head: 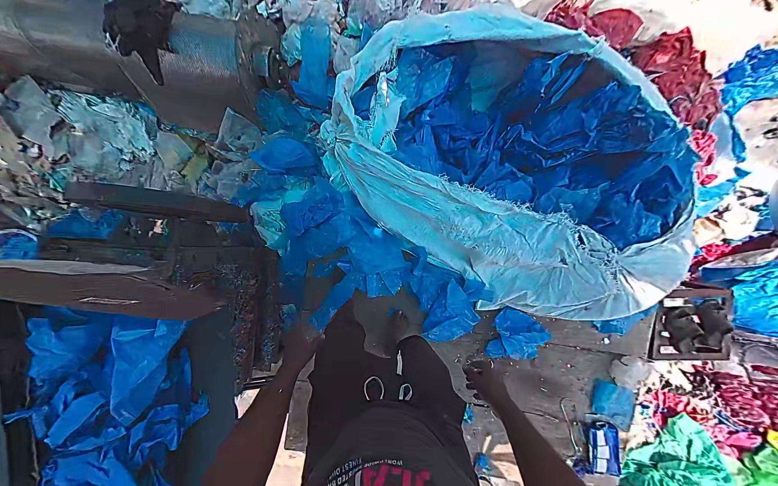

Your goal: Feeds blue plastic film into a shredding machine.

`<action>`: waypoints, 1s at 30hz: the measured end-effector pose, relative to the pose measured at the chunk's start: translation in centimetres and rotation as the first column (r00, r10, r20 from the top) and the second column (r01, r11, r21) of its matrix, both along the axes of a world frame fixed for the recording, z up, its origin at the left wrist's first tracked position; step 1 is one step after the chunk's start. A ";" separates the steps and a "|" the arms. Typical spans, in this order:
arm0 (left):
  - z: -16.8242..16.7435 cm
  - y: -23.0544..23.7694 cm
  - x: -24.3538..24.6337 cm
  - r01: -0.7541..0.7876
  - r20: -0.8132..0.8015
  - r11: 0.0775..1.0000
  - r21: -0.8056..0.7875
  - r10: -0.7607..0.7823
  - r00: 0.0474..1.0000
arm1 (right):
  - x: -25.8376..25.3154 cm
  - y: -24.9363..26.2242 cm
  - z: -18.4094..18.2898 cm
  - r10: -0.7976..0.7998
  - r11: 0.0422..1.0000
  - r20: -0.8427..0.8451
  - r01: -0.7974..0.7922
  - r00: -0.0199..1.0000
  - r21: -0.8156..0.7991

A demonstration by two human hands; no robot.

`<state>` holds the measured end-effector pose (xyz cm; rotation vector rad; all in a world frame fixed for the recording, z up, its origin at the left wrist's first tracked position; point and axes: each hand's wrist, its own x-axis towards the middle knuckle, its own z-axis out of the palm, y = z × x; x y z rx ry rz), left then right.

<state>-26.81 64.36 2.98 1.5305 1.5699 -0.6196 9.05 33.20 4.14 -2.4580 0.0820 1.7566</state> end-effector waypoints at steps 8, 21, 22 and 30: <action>-15.4 5.1 4.3 0.085 -0.085 0.985 -0.150 -0.099 0.992 | 5.5 4.5 -11.5 -0.136 0.990 0.114 0.139 0.984 -0.022; -42.1 1.7 10.0 0.047 -0.202 0.986 -0.162 -0.080 0.976 | 14.5 -1.5 -42.5 -0.343 0.908 0.213 0.381 0.915 -0.174; -44.1 1.9 10.2 0.075 -0.260 0.979 -0.190 -0.124 0.958 | 14.9 -1.1 -43.7 -0.365 0.896 0.206 0.403 0.908 -0.188; -61.2 -2.8 10.9 0.076 -0.278 0.816 0.573 0.107 0.955 | 14.6 -0.4 -53.6 -0.590 0.770 0.221 0.624 0.776 -0.133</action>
